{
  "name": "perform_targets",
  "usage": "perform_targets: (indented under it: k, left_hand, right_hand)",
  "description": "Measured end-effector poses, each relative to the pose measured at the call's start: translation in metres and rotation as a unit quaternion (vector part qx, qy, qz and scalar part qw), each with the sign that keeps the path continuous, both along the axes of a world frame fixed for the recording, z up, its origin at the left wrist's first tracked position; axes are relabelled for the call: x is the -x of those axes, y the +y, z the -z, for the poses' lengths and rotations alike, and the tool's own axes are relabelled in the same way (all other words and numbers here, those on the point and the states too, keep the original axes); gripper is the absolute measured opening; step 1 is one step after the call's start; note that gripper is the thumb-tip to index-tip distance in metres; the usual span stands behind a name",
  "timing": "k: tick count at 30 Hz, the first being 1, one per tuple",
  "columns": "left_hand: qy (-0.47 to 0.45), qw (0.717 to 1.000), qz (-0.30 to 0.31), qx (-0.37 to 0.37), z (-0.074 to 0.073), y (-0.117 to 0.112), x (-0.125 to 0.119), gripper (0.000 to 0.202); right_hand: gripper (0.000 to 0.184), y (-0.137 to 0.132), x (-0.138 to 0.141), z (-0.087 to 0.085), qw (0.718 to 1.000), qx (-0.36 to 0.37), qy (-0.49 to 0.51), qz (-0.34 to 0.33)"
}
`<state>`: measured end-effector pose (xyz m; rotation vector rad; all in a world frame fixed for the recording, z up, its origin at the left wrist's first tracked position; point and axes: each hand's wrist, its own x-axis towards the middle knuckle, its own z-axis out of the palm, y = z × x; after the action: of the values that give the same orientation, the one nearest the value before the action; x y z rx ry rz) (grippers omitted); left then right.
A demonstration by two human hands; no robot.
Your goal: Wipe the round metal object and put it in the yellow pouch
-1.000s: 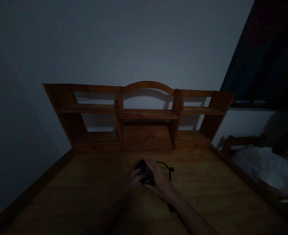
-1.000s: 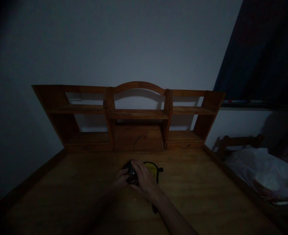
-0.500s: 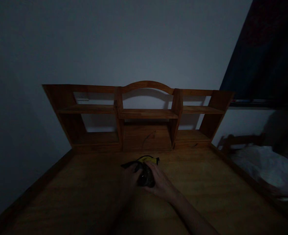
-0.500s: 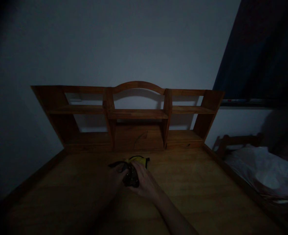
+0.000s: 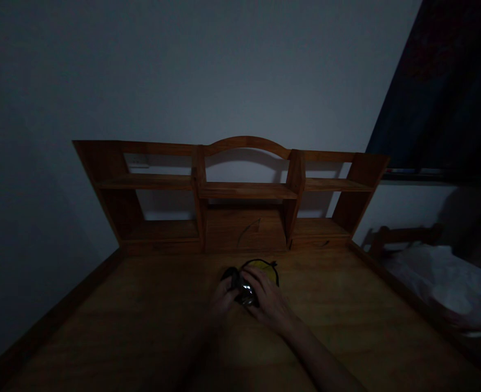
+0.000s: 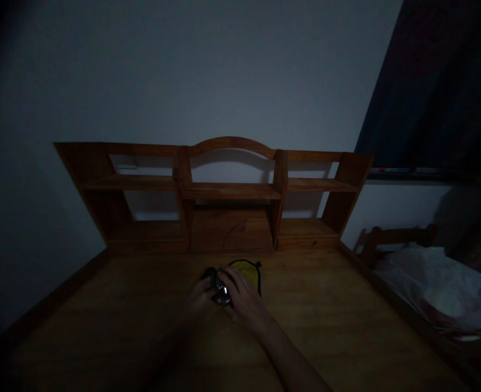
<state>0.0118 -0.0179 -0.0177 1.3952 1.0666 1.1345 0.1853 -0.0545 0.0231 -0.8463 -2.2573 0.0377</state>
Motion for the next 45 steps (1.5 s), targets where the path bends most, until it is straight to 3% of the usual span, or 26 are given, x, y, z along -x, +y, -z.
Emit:
perform_targets:
  k: [4,7,9,14,17,21,26,29,34,40,45]
  left_hand:
    - [0.032,0.998,-0.056,-0.021,0.001,-0.001,0.001,0.027]
    - [0.178,0.975,-0.128,-0.03,-0.01,-0.006,0.004,0.016]
    - [0.252,0.954,-0.155,-0.037,-0.02,-0.01,0.006,0.017]
    - [0.287,0.943,-0.155,-0.058,-0.033,-0.013,0.008,0.019]
    - [0.259,0.959,-0.106,-0.043,-0.028,-0.009,0.009,0.026]
    - [0.107,0.994,-0.008,0.028,-0.013,0.0,0.01,0.031]
    - [0.031,0.998,0.036,0.039,-0.002,0.004,0.008,0.026]
    - [0.058,0.998,0.003,-0.025,-0.006,-0.001,0.006,0.024]
    - [0.244,0.96,-0.121,-0.067,-0.024,-0.01,0.006,0.019]
    - [0.3,0.944,-0.127,-0.05,-0.037,-0.013,0.008,0.022]
    - [0.193,0.979,-0.059,-0.012,-0.018,-0.007,0.003,0.04]
  right_hand:
    - [0.082,-0.005,0.005,-0.003,0.998,0.067,0.01,-0.01]
    - [0.091,-0.008,0.007,-0.003,0.993,0.11,0.028,-0.02]
    - [0.095,-0.009,0.007,0.0,0.993,0.113,0.029,-0.026]
    - [0.092,-0.003,0.004,0.01,0.997,0.077,0.002,-0.008]
    - [0.089,0.0,0.001,0.01,0.998,0.061,-0.021,0.008]
    - [0.09,0.001,0.0,0.007,0.999,0.043,-0.015,0.027]
    - [0.094,0.002,0.001,0.008,0.999,0.051,-0.014,0.0]
    - [0.097,0.001,0.003,0.008,0.997,0.082,0.005,-0.008]
    - [0.101,-0.005,0.005,0.005,0.993,0.116,0.029,-0.021]
    - [0.098,-0.002,0.003,0.009,0.998,0.062,0.02,0.009]
    - [0.093,0.003,-0.002,0.009,0.998,0.044,-0.002,0.034]
